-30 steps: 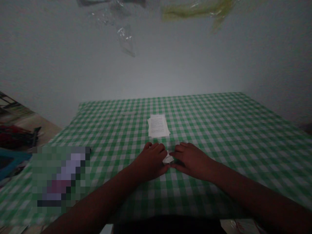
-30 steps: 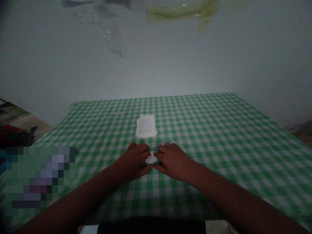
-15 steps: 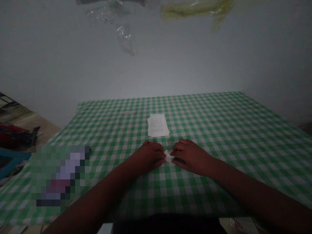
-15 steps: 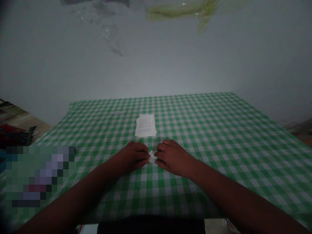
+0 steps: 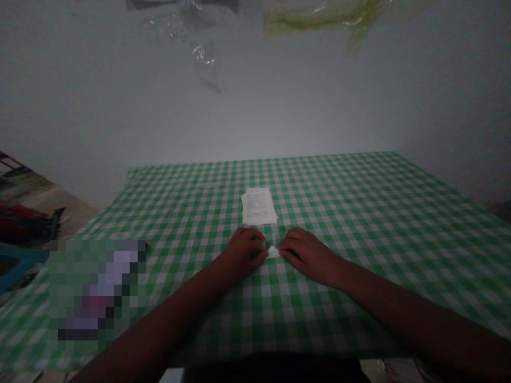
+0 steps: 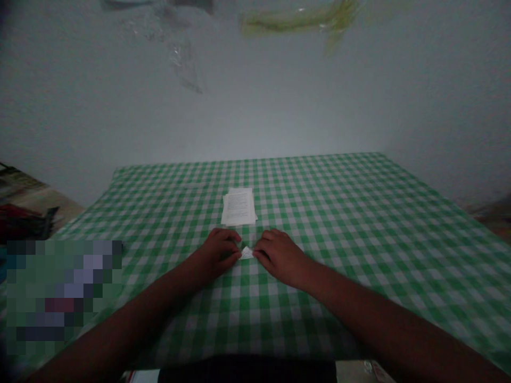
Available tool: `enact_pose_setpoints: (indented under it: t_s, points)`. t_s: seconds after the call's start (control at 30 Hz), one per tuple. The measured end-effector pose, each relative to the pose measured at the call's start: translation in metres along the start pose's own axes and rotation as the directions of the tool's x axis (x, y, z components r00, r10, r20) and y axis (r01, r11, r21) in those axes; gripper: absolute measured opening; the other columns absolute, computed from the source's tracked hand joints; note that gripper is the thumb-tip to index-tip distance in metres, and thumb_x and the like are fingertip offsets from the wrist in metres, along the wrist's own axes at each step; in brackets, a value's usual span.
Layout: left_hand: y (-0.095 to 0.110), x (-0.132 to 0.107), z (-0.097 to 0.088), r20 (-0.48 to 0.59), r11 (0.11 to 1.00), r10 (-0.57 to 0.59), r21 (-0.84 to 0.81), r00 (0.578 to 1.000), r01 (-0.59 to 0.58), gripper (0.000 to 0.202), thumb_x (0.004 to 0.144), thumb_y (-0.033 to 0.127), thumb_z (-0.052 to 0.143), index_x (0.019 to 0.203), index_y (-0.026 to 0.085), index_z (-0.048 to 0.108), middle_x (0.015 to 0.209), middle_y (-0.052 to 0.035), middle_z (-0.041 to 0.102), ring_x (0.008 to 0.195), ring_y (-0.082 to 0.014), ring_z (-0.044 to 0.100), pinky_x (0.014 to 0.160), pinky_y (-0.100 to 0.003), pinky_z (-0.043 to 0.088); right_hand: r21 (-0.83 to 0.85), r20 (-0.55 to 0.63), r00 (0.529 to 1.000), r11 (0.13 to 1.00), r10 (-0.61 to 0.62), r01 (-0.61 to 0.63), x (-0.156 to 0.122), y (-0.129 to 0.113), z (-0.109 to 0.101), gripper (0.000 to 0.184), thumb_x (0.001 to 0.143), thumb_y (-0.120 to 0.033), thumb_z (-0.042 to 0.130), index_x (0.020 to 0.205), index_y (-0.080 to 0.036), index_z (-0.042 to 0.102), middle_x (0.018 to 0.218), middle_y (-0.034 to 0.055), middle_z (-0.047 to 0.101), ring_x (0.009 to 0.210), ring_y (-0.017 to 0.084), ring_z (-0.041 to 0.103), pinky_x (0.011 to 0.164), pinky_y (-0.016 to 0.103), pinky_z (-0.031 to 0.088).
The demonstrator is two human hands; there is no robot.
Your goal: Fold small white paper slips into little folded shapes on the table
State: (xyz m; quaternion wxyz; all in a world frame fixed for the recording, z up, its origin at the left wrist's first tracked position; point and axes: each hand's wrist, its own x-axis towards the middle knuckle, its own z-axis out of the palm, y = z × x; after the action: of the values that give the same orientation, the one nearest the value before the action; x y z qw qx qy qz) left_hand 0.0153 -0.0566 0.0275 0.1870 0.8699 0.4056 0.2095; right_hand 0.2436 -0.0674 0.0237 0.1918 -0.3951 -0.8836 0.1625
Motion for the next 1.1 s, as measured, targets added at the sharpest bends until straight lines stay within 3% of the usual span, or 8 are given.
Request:
enact_pose_setpoints:
  t_s: [0.17, 0.57, 1.1]
  points:
    - [0.0, -0.003, 0.005, -0.039, 0.996, -0.075, 0.054, 0.996, 0.077, 0.008, 0.083, 0.024, 0.067, 0.078, 0.019, 0.072, 0.124, -0.0068, 0.058, 0.121, -0.0265, 0.046, 0.104, -0.049, 0.039, 0.036, -0.053, 0.996, 0.997, 0.071, -0.069, 0.001, 0.0, 0.006, 0.024, 0.097, -0.032, 0.051, 0.081, -0.019, 0.063, 0.081, 0.0038, 0.057, 0.083, 0.019, 0.053, 0.079, 0.035, 0.043]
    - [0.007, -0.004, 0.013, -0.037, 0.981, -0.128, 0.142, 0.991, 0.132, 0.013, 0.084, 0.021, 0.064, 0.073, 0.016, 0.069, 0.132, -0.0094, 0.051, 0.127, -0.0313, 0.04, 0.104, -0.054, 0.038, 0.016, -0.098, 0.973, 0.978, 0.207, -0.207, 0.007, -0.003, 0.015, 0.019, 0.089, -0.031, 0.062, 0.074, -0.019, 0.061, 0.077, 0.0026, 0.056, 0.081, 0.019, 0.053, 0.076, 0.034, 0.042]
    - [0.019, 0.0, 0.011, 0.02, 0.941, -0.198, 0.285, 0.98, 0.184, 0.018, 0.089, 0.024, 0.059, 0.077, 0.015, 0.068, 0.137, -0.0097, 0.05, 0.131, -0.0326, 0.037, 0.104, -0.052, 0.038, -0.117, -0.098, 0.971, 0.966, 0.219, -0.23, 0.01, -0.008, 0.015, 0.022, 0.091, -0.029, 0.057, 0.072, -0.018, 0.058, 0.076, 0.0029, 0.055, 0.078, 0.018, 0.052, 0.073, 0.032, 0.039]
